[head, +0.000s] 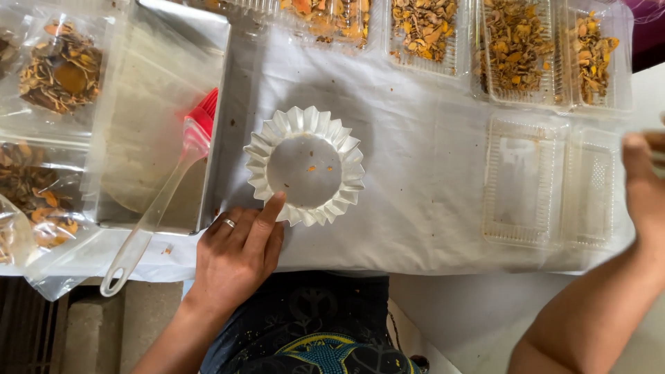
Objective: Sorting dried ingredients into plastic containers and applying a coating using a brush and a piping bag.
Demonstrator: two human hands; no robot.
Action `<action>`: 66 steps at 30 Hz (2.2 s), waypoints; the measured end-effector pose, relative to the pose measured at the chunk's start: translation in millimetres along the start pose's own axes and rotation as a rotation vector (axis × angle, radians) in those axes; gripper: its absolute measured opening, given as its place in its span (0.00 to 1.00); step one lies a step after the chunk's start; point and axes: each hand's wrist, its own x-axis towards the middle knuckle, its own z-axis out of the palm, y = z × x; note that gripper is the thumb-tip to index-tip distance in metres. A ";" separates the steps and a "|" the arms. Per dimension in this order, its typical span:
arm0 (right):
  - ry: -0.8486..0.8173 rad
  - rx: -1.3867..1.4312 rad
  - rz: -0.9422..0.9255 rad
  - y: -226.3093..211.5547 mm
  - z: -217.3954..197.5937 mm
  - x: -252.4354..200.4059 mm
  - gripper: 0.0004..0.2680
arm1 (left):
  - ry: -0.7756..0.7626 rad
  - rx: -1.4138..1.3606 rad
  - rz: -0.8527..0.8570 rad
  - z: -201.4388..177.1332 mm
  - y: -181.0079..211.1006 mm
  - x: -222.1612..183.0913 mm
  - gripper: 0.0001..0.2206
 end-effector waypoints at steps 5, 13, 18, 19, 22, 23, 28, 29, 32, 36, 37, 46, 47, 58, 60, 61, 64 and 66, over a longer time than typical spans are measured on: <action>-0.308 -0.317 -0.103 -64.8 22.5 70.2 0.26 | -0.019 -0.014 -0.012 2.6 -2.7 -4.1 0.18; -0.195 -0.475 -0.488 18.8 51.4 81.6 0.19 | -0.032 -0.035 -0.009 2.8 -7.2 -3.3 0.15; -0.101 -0.401 -0.436 43.2 61.6 81.1 0.19 | -0.022 -0.020 0.003 4.9 -7.6 -7.1 0.15; -0.100 -0.400 -0.437 33.8 61.7 78.1 0.19 | -0.022 -0.018 0.002 3.5 -7.4 -6.4 0.15; -0.125 -0.092 -0.272 19.8 62.6 70.7 0.13 | -0.023 -0.013 0.029 0.1 -4.8 -1.8 0.11; -0.092 -0.061 -0.262 24.2 64.2 69.1 0.11 | -0.010 -0.060 0.052 -1.2 -2.2 0.1 0.11; -0.044 0.043 -0.326 10.9 64.4 60.9 0.07 | -0.007 -0.130 0.122 1.6 14.9 9.1 0.11; -0.027 0.065 -0.332 9.2 64.8 58.5 0.08 | -0.002 -0.139 0.127 2.8 17.3 10.4 0.10; 0.021 0.081 -0.360 6.8 66.4 52.4 0.08 | -0.002 -0.173 0.154 4.9 24.9 15.8 0.10; 0.094 0.085 -0.370 -14.6 66.5 40.2 0.07 | -0.009 -0.180 0.185 5.3 34.4 22.8 0.12; 0.098 0.084 -0.366 -19.1 66.0 37.3 0.07 | -0.009 -0.182 0.191 6.3 35.4 22.6 0.12; 0.194 0.061 -0.348 -53.6 67.8 10.1 0.06 | 0.005 -0.226 0.178 1.4 30.8 14.7 0.09; 0.209 0.070 -0.340 -58.4 68.6 6.6 0.06 | 0.001 -0.221 0.165 0.1 29.7 12.5 0.09; 0.284 0.048 -0.387 -108.4 75.9 -37.3 0.05 | 0.021 -0.241 0.126 -25.9 24.0 -0.2 0.09; 0.305 0.046 -0.389 -117.2 75.7 -44.7 0.06 | 0.032 -0.269 0.136 -34.0 25.7 -1.2 0.09; 0.306 0.047 -0.386 -123.5 76.9 -49.5 0.06 | 0.030 -0.268 0.138 -41.1 26.9 -0.1 0.09; 0.329 -0.016 -0.407 -143.3 81.4 -65.2 0.09 | 0.046 -0.305 0.157 -59.7 30.4 4.2 0.08; 0.376 -0.088 -0.380 -159.4 87.1 -78.9 0.07 | 0.108 -0.256 0.160 -70.6 32.3 5.4 0.08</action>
